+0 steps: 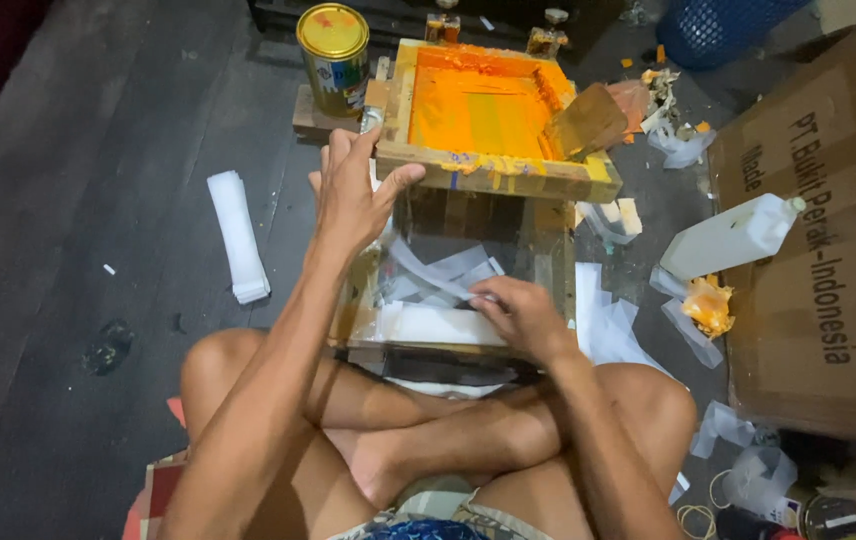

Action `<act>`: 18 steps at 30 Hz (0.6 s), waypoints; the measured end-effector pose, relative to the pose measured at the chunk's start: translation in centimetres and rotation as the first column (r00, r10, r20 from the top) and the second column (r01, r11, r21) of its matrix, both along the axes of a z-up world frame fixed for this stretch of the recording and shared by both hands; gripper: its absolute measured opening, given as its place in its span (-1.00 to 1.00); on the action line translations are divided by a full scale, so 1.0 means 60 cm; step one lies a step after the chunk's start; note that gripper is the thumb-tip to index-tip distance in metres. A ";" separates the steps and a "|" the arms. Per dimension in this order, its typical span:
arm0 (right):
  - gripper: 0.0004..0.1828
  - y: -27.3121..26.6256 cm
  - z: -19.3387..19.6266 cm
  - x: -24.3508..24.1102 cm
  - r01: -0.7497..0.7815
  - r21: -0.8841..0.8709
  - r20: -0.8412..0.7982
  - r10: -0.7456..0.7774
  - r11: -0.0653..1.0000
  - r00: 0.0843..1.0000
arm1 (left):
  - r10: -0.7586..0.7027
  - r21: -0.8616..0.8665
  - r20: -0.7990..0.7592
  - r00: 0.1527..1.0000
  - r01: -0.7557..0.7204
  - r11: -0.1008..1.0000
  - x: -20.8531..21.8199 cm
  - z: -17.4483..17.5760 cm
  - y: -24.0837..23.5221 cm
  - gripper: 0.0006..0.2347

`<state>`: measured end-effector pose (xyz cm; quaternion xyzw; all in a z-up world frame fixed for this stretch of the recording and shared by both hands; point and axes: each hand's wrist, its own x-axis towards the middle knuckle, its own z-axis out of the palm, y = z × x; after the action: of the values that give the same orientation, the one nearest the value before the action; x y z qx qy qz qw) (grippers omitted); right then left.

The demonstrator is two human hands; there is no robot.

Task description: The person sits on the floor and uses a squeegee to spread orange ink across a screen printing frame. They repeatedly pull the ink across the mesh and then lift the frame to reveal the printed white material underneath.

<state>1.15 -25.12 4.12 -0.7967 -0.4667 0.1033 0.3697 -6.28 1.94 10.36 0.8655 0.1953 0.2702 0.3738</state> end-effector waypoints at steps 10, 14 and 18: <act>-0.71 -0.062 0.205 -0.004 0.185 0.143 -0.437 -0.106 0.972 0.893 | -0.072 0.090 -0.164 0.984 0.087 0.992 -0.055 -0.129 -0.028 -0.35; -0.71 -0.039 0.200 -0.003 0.276 0.211 -0.369 -0.185 0.938 0.911 | -0.076 0.078 -0.205 0.976 0.093 0.993 -0.055 -0.189 -0.033 -0.32; -0.72 0.020 0.160 -0.016 0.335 0.333 -0.348 -0.215 0.881 0.913 | -0.079 0.005 -0.236 0.969 0.082 0.997 -0.059 -0.215 -0.029 -0.38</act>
<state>0.22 -23.93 13.72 -0.7418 -0.2968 0.0752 0.5966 -9.83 0.19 -2.55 0.9014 0.2010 0.1519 0.3523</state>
